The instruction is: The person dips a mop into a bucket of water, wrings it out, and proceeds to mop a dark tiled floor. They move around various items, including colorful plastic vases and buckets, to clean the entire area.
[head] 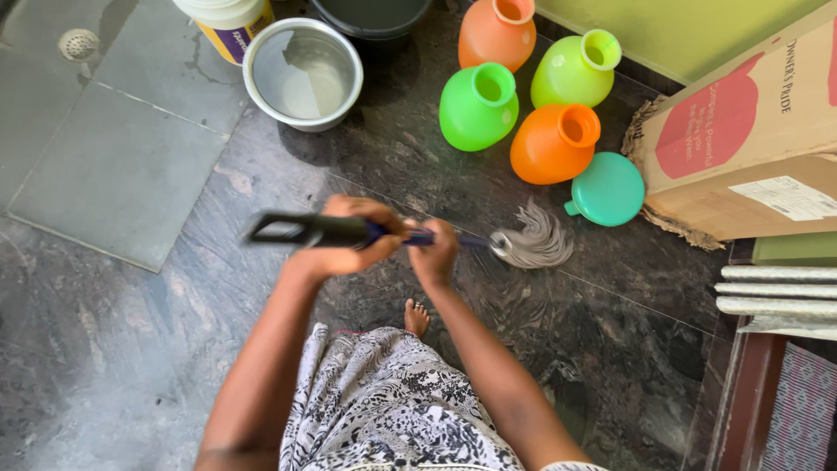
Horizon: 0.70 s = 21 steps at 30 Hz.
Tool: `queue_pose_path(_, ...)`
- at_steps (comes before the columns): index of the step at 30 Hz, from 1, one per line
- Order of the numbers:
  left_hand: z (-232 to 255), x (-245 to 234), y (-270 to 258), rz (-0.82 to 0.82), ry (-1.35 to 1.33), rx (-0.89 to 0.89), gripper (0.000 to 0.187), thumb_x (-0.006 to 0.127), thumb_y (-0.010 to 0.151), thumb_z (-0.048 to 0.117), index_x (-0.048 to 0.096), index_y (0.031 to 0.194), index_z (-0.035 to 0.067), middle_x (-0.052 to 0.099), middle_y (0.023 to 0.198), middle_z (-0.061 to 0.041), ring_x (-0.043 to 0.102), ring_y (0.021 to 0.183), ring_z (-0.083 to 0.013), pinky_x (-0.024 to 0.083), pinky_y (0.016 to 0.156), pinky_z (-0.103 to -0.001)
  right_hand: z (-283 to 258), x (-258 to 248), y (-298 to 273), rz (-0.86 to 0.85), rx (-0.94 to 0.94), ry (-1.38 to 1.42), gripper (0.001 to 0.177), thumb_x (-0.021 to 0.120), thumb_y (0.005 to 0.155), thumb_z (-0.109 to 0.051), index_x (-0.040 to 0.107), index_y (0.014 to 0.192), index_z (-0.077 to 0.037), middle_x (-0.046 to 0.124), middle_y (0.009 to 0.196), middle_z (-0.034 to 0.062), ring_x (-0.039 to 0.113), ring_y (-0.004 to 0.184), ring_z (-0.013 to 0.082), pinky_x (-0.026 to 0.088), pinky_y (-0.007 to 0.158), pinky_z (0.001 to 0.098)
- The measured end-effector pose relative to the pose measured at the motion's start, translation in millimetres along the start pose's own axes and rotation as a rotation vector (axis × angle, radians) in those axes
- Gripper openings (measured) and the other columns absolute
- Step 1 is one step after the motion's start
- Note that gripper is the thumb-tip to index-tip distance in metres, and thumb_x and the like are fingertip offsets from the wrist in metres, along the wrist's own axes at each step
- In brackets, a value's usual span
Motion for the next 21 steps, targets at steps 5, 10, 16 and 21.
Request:
queue_pose_path(5, 61.0, -61.7, -61.6, 0.101, 0.215, -0.031, 0.013, 0.072, 0.075, 0.02, 0.075, 0.082, 0.009, 0.073, 0.076, -0.009, 0.071, 0.064, -0.0253, 0.059, 0.066, -0.037, -95.2, 50.6, -7.5, -0.152, -0.115, 0.29, 0.03, 0.082, 0.085, -0.029, 0.061, 0.082, -0.008, 0.065, 0.081, 0.009, 0.065, 0.075, 0.0284, 0.051, 0.07, 0.04)
queue_pose_path(10, 95.9, -85.0, -123.4, 0.26, 0.46, -0.189, 0.02, 0.082, 0.073, 0.026, 0.075, 0.08, 0.008, 0.069, 0.068, -0.01, 0.068, 0.059, -0.0279, 0.056, 0.059, -0.039, -158.5, 117.3, -28.0, -0.471, -0.241, 0.636, 0.028, 0.078, 0.087, -0.029, 0.066, 0.097, -0.006, 0.07, 0.092, 0.0088, 0.07, 0.085, 0.0249, 0.056, 0.078, 0.0375)
queue_pose_path(16, 80.5, -76.6, -191.9, 0.496, 0.475, -0.167, 0.022, 0.082, 0.078, 0.027, 0.073, 0.084, 0.009, 0.069, 0.076, -0.009, 0.069, 0.07, -0.026, 0.054, 0.068, -0.037, -181.1, 199.3, -84.1, -0.793, -0.376, 0.562, 0.027, 0.072, 0.09, -0.027, 0.06, 0.076, -0.008, 0.065, 0.077, 0.0116, 0.066, 0.075, 0.0311, 0.054, 0.072, 0.0405)
queue_pose_path(21, 67.6, -100.5, -255.7, 0.831, 0.307, -0.275, 0.026, 0.069, 0.095, 0.023, 0.073, 0.084, -0.001, 0.07, 0.07, -0.01, 0.064, 0.059, -0.0186, 0.053, 0.061, -0.03, -206.3, 212.8, -119.3, -0.961, -0.411, 0.479, 0.02, 0.07, 0.083, -0.023, 0.061, 0.073, -0.008, 0.068, 0.075, 0.0164, 0.069, 0.077, 0.0375, 0.054, 0.07, 0.0437)
Point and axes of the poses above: each hand's wrist, its own y-axis towards the middle knuckle, its own x-axis out of the palm, z = x × y, the point moved 4 cm from there along y, towards the middle knuckle
